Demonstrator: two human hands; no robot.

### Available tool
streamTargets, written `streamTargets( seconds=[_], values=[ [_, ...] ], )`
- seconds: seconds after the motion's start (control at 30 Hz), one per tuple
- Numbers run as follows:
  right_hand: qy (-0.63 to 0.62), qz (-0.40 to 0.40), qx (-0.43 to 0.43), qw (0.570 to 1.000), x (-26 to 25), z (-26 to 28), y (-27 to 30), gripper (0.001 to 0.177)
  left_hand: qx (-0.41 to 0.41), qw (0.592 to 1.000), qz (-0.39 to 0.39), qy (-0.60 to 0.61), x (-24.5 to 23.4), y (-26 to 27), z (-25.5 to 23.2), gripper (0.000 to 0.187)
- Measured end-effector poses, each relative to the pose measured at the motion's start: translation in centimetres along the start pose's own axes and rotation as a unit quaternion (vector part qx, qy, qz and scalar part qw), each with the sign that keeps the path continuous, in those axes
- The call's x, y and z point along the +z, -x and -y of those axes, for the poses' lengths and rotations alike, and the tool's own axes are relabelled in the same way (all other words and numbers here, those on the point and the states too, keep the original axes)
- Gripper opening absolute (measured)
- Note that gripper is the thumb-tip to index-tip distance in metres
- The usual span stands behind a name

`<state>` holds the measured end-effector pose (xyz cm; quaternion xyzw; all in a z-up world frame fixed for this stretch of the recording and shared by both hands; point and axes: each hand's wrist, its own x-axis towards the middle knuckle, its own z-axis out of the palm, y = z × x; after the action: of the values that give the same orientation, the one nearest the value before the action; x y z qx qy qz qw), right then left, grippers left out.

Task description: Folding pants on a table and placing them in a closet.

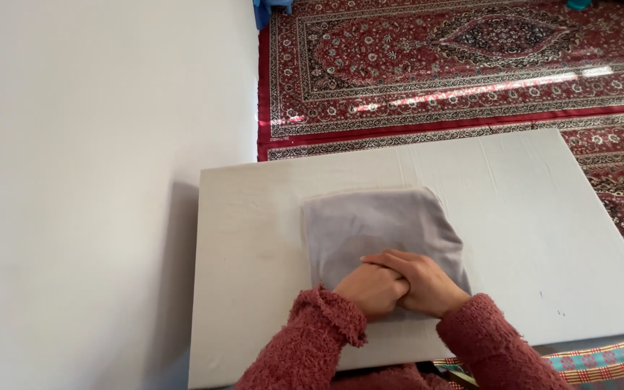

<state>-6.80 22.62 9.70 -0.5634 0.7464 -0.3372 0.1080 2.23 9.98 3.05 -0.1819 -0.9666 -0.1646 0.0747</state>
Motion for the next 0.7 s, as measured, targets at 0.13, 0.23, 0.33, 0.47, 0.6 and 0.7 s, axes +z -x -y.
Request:
streamTargets(
  seconds=[0.13, 0.23, 0.33, 0.47, 0.6, 0.7],
  values=[
    [-0.115, 0.075, -0.006, 0.990, -1.3, 2.1, -0.9, 0.060, -0.023, 0.984, 0.081, 0.156, -4.2, 0.0, -1.0, 0.023],
    [-0.123, 0.058, 0.016, 0.991, 0.6, 0.9, -0.9, 0.047, -0.072, 0.975, 0.080, 0.194, -2.3, 0.5, -0.6, 0.024],
    [-0.113, 0.059, 0.033, 0.991, 3.0, -0.9, -0.8, 0.039, -0.106, 0.964, 0.032, 0.241, 2.0, 1.5, 0.4, 0.028],
    [-0.109, 0.068, 0.070, 0.989, 4.1, -1.6, -0.8, 0.033, -0.131, 0.946, -0.020, 0.296, 2.2, 1.8, 0.4, 0.030],
    [-0.110, 0.077, 0.092, 0.987, 5.2, -2.7, -0.5, 0.035, -0.151, 0.942, -0.028, 0.300, 3.8, 2.0, 0.8, 0.031],
    [-0.100, 0.035, 0.073, 0.992, 6.2, -3.8, 0.3, 0.025, -0.129, 0.976, -0.042, 0.168, 8.0, 2.4, 1.7, 0.022]
  ],
)
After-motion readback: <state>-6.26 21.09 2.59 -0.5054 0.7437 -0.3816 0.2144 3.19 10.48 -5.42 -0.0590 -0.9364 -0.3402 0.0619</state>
